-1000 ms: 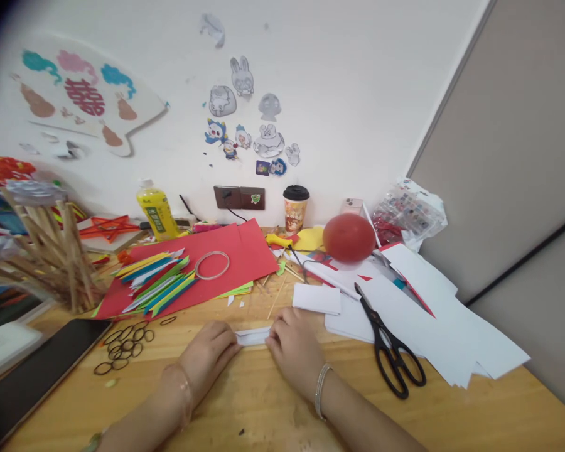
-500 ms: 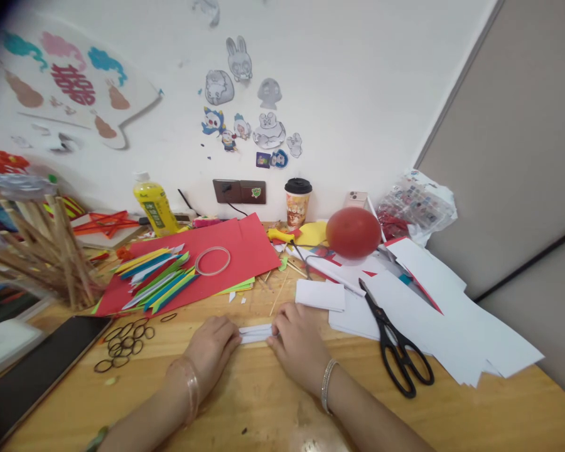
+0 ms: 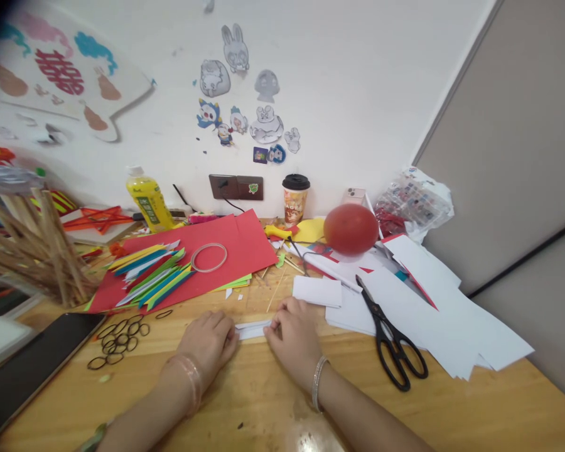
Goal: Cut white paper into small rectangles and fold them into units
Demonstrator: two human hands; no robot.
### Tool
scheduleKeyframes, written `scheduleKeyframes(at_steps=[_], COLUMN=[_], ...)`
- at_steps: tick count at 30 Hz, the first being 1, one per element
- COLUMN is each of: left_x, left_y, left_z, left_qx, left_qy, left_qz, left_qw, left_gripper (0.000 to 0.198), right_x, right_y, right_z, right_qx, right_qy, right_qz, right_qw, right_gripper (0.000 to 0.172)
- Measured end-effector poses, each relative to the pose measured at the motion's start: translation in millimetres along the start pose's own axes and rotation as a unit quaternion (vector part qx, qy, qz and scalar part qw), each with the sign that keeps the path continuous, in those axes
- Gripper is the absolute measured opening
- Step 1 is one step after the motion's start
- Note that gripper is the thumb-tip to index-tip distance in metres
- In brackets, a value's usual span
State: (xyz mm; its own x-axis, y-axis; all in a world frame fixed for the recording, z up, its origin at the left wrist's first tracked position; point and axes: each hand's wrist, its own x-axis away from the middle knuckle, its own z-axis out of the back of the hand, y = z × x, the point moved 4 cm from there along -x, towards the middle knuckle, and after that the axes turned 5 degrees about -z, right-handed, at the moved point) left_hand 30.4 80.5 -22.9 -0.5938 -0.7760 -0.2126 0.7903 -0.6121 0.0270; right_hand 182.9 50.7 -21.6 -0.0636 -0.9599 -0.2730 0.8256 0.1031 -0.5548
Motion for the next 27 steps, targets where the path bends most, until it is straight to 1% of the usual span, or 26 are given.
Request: scheduleKeyframes(at_steps=[3,5,7,10,11,13,14,17,20,25,27], left_x=[0.4,1.1,2.9,9.2,11.8,16.6,18.7,24.6,30.1,32.9,32.2], left_y=[1.2,4.2,9.6,19.9,23.2,28.6,30.4,33.8,38.0,50.9,54.7], left_z=[0.7,1.0,1.3,1.9,1.4,-0.8,-2.4,-6.2,-6.9,-4.1,-6.7], left_qx=[-0.028,-0.046,-0.053,-0.056,-0.055,-0.055,-0.057,-0.074,-0.085,-0.062,-0.055], left_qy=[-0.002,0.013,0.049,0.127,0.144,0.155,0.15,0.123,0.084,0.009,-0.023], left_qz=[-0.006,-0.039,-0.095,-0.184,-0.205,-0.22,-0.213,-0.164,-0.134,-0.147,-0.136], left_qw=[1.0,0.998,0.993,0.973,0.967,0.961,0.964,0.976,0.984,0.987,0.989], left_gripper=[0.015,0.013,0.017,0.021,0.022,0.024,0.025,0.025,0.032,0.053,0.059], right_x=[0.1,0.1,0.2,0.6,0.7,0.7,0.7,0.3,0.0,0.1,0.1], right_y=[-1.6,-1.5,-0.9,-0.1,0.1,0.1,-0.2,-1.3,-2.7,-3.5,-3.3], right_z=[-0.8,-1.1,-1.4,-1.7,-1.8,-2.0,-2.2,-2.2,-1.9,-2.3,-2.0], right_qx=[0.001,0.003,0.003,0.0,-0.001,-0.004,-0.006,-0.009,-0.008,-0.003,-0.002], right_qy=[0.008,0.01,0.009,0.011,0.012,0.016,0.015,0.014,0.014,0.015,0.015], right_qz=[-0.001,-0.011,-0.015,-0.011,-0.008,-0.005,-0.004,-0.006,-0.006,-0.003,-0.003], right_qw=[1.0,1.0,1.0,1.0,1.0,1.0,1.0,1.0,1.0,1.0,1.0], right_gripper=[0.016,0.016,0.016,0.015,0.015,0.014,0.014,0.014,0.015,0.015,0.015])
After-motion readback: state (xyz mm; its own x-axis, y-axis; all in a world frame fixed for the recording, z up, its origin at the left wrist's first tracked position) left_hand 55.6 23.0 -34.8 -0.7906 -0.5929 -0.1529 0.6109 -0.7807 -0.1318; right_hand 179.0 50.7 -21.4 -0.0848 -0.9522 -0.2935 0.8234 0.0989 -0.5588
